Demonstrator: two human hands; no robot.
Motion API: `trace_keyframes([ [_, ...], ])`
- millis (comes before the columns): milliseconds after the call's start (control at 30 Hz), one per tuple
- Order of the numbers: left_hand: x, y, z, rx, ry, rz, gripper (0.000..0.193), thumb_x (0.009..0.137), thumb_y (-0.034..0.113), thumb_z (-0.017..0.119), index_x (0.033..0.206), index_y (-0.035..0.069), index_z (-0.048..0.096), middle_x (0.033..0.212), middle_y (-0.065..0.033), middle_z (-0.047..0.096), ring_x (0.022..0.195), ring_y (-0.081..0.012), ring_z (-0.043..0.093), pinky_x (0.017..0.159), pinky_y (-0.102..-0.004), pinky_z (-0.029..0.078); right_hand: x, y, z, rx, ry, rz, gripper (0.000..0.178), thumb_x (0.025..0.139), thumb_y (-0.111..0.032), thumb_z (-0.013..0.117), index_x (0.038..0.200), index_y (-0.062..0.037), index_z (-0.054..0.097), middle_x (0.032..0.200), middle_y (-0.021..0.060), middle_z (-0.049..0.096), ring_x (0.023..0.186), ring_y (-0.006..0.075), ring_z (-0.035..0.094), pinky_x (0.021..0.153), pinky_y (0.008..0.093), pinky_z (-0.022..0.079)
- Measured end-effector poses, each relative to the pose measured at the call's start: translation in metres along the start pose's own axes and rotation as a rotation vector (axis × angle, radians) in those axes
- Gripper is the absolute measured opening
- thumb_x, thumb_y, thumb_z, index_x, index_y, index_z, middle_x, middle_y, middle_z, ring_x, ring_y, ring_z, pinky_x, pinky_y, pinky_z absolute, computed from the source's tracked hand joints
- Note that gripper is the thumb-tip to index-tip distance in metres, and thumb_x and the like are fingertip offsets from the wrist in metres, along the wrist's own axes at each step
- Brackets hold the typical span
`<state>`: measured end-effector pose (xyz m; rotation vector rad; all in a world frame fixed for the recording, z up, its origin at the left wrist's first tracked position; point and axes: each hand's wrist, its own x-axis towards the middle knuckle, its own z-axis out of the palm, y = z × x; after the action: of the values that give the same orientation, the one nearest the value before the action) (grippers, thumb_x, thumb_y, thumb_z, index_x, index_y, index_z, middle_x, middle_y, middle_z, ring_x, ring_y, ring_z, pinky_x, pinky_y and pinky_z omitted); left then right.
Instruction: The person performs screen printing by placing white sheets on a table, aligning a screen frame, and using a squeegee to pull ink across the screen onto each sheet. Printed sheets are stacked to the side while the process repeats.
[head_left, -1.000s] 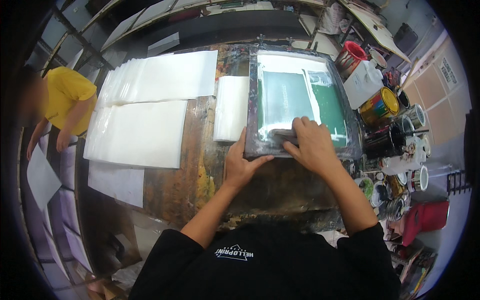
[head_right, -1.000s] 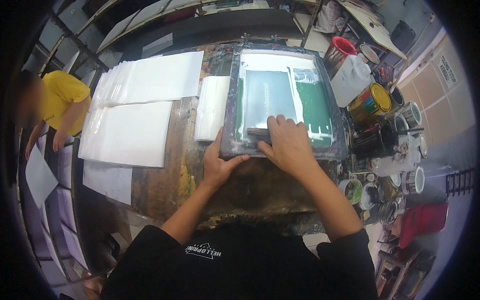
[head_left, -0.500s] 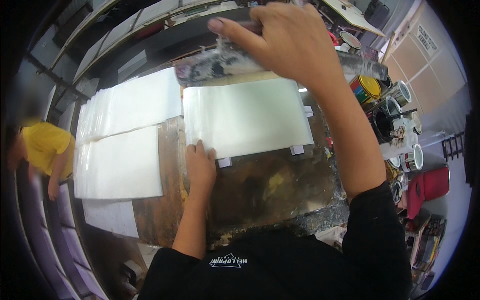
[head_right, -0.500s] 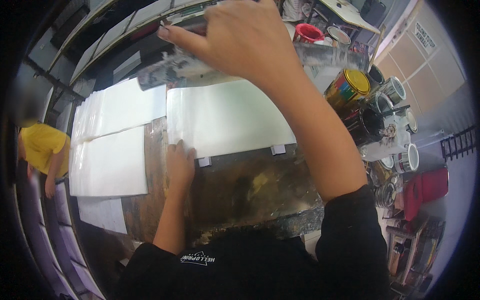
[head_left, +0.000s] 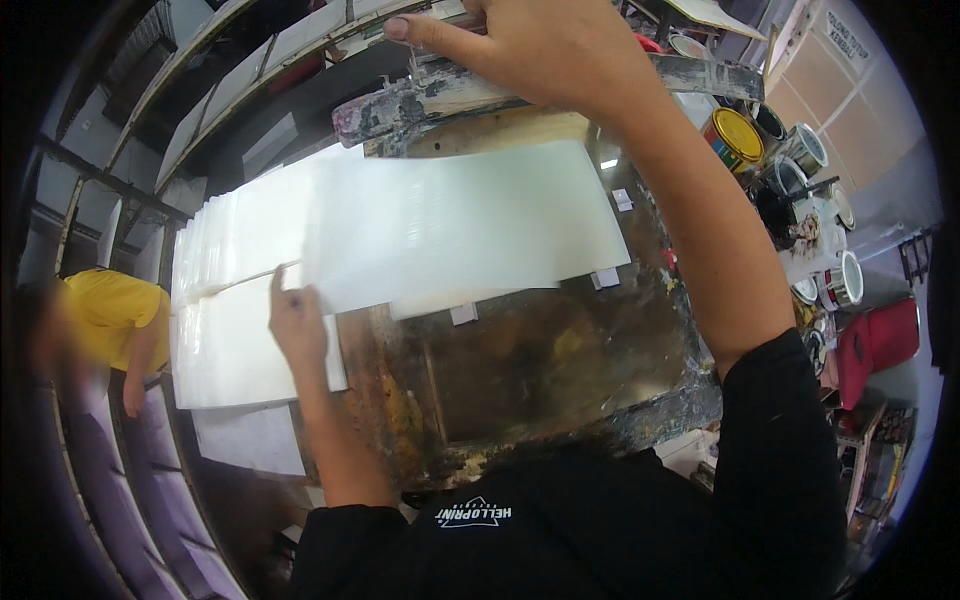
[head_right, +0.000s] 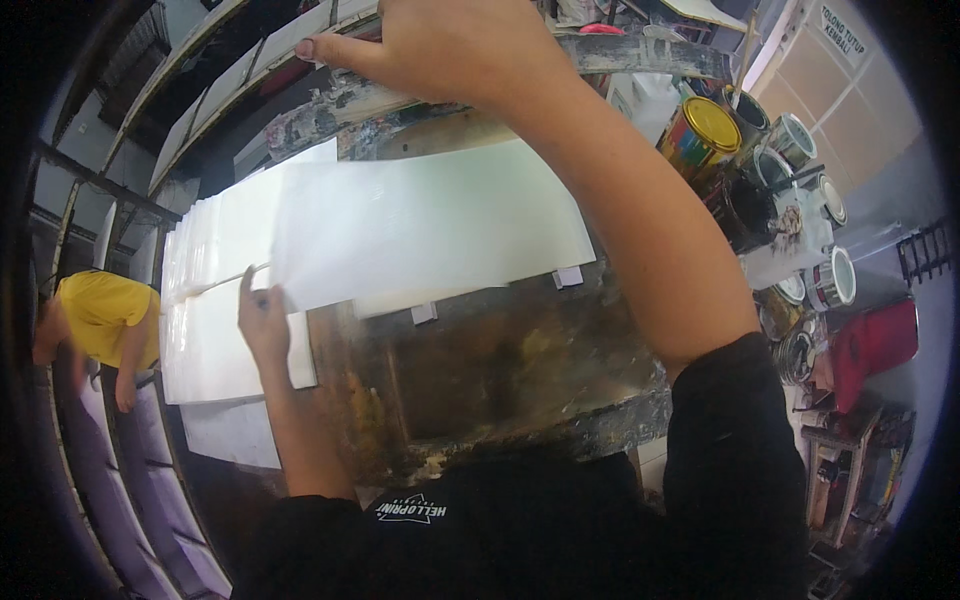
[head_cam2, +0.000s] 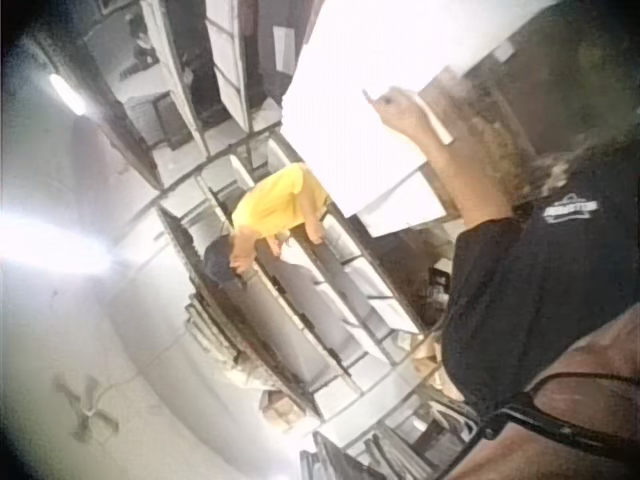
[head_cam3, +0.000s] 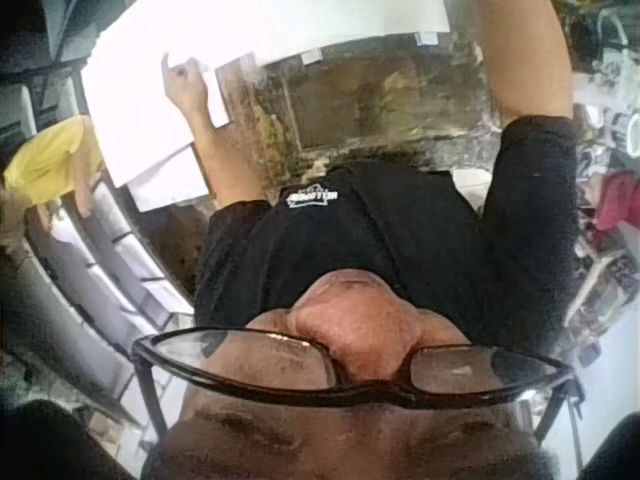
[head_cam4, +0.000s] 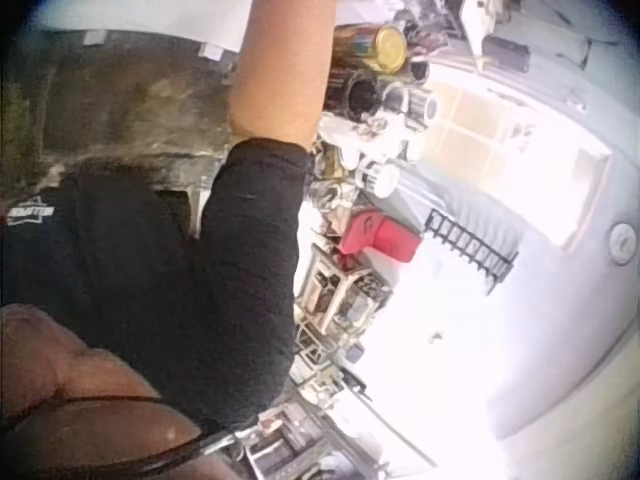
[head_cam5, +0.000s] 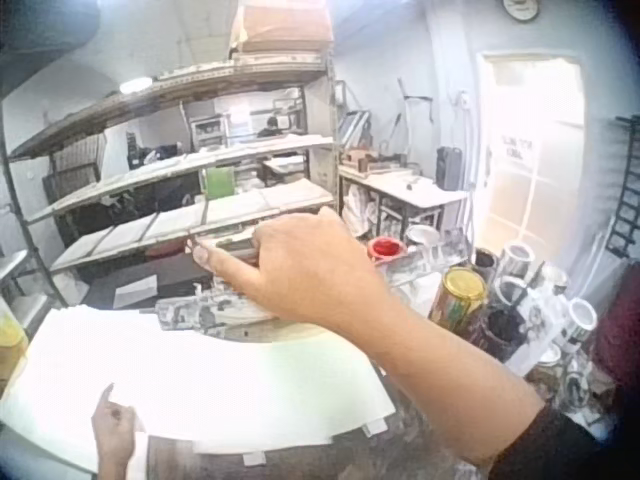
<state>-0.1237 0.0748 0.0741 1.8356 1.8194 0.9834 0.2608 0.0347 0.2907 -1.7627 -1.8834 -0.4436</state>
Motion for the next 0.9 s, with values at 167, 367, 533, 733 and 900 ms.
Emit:
trace_keyframes([
  [167,-0.007,-0.012,0.045,0.064,0.235,0.253,0.063,0.103,0.031,0.069,0.156,0.002,0.05,0.162,-0.0268,0.044,0.153,-0.04,0.039,0.128,-0.0518,0.028,-0.008,0.0,0.009,-0.004,0.077,-0.044,0.089,0.101,-0.072,0.044,0.063,0.0034,0.07,0.06,0.022,0.064,0.065,0.0378,0.066,0.073,0.0498,0.048],
  [367,-0.122,0.106,0.203,0.329,-0.435,0.669,0.063,0.111,0.048,0.047,0.163,0.013,0.043,0.171,-0.0222,0.034,0.159,-0.0462,0.026,0.126,-0.0718,0.013,0.0,-0.003,-0.002,0.014,-0.056,-0.045,0.089,0.101,-0.072,0.044,0.064,0.0047,0.071,0.063,0.0241,0.066,0.067,0.0399,0.068,0.072,0.0502,0.05],
  [533,-0.125,0.102,0.235,0.316,-0.404,0.72,0.063,0.109,0.046,0.047,0.162,0.012,0.046,0.172,-0.0205,0.033,0.16,-0.0474,0.024,0.126,-0.0712,0.009,-0.001,0.001,0.009,-0.011,0.017,-0.078,0.09,0.102,-0.071,0.043,0.067,0.0067,0.072,0.066,0.0264,0.068,0.07,0.0408,0.071,0.072,0.0505,0.054],
  [733,-0.129,0.119,0.233,0.274,-0.464,0.736,0.063,0.109,0.047,0.046,0.162,0.012,0.046,0.172,-0.0198,0.033,0.159,-0.0486,0.025,0.126,-0.0704,0.01,0.015,0.005,-0.013,-0.037,-0.018,-0.027,0.087,0.104,-0.068,0.043,0.065,0.0042,0.071,0.068,0.0241,0.07,0.068,0.0386,0.072,0.072,0.0489,0.059],
  [900,-0.133,0.116,0.236,0.277,-0.426,0.745,0.063,0.109,0.047,0.046,0.162,0.012,0.046,0.171,-0.0209,0.035,0.158,-0.05,0.027,0.126,-0.0707,0.011,0.026,-0.024,-0.023,-0.088,-0.198,0.179,0.088,0.105,-0.069,0.04,0.059,0.0012,0.067,0.061,0.0192,0.065,0.061,0.0338,0.068,0.065,0.0453,0.058],
])
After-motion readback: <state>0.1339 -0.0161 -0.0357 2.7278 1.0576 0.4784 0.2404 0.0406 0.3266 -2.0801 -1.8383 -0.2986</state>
